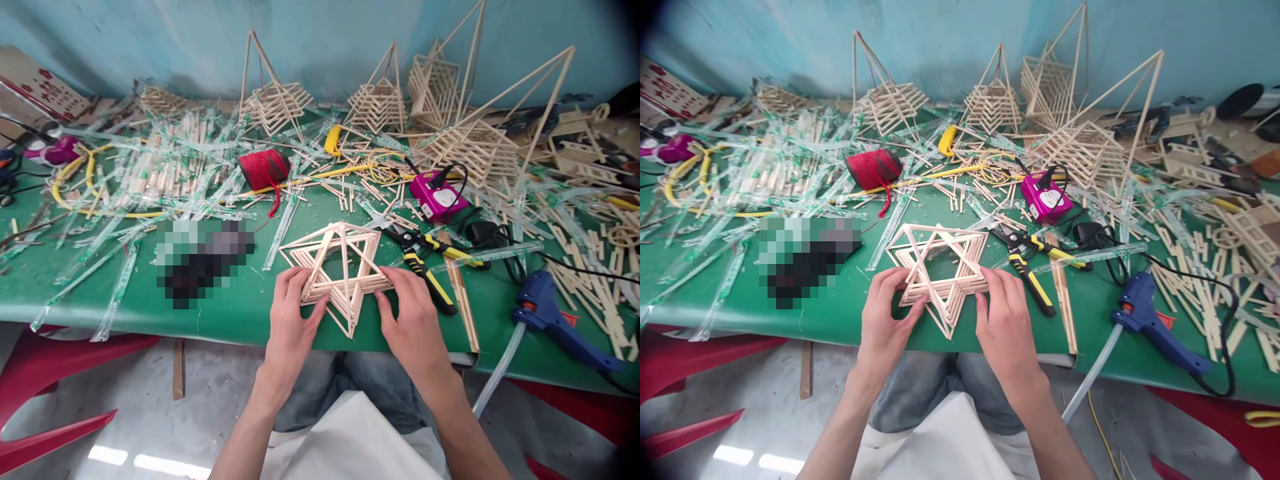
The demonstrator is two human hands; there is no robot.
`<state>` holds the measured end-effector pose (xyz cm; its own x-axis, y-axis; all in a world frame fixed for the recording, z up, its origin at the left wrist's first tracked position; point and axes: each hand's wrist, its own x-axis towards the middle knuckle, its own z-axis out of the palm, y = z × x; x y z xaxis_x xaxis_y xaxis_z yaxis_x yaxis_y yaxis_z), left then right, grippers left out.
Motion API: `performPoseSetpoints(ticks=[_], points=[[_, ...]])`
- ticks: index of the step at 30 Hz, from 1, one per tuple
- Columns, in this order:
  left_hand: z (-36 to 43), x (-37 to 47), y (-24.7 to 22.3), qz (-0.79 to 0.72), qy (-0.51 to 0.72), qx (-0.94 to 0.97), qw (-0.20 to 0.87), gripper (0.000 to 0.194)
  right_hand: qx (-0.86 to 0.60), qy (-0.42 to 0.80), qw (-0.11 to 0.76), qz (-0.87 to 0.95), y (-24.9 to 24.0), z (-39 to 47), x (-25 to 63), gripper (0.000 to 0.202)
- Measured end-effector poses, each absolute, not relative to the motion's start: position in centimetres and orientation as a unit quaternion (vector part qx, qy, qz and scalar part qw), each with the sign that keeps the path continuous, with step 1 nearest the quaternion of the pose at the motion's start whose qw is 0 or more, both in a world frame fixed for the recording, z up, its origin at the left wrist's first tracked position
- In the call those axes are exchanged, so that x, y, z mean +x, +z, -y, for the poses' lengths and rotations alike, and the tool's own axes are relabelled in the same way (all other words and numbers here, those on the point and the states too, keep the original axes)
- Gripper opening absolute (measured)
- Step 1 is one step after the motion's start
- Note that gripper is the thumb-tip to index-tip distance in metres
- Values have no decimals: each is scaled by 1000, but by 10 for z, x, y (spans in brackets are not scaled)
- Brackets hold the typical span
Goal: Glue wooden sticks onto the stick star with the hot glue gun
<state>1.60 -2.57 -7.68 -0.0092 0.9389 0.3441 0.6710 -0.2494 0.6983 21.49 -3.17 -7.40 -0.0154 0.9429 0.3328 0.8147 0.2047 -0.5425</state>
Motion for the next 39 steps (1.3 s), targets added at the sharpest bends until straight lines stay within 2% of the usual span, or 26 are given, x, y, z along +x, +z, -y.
performPoseSetpoints(ticks=[14, 39], points=[[-2, 0, -80, -544, 436, 679, 230, 29, -601, 139, 408, 673, -76, 40, 201, 23], [-7, -8, -79, -541, 417, 680, 267, 28, -596, 158, 403, 676, -74, 47, 201, 20]])
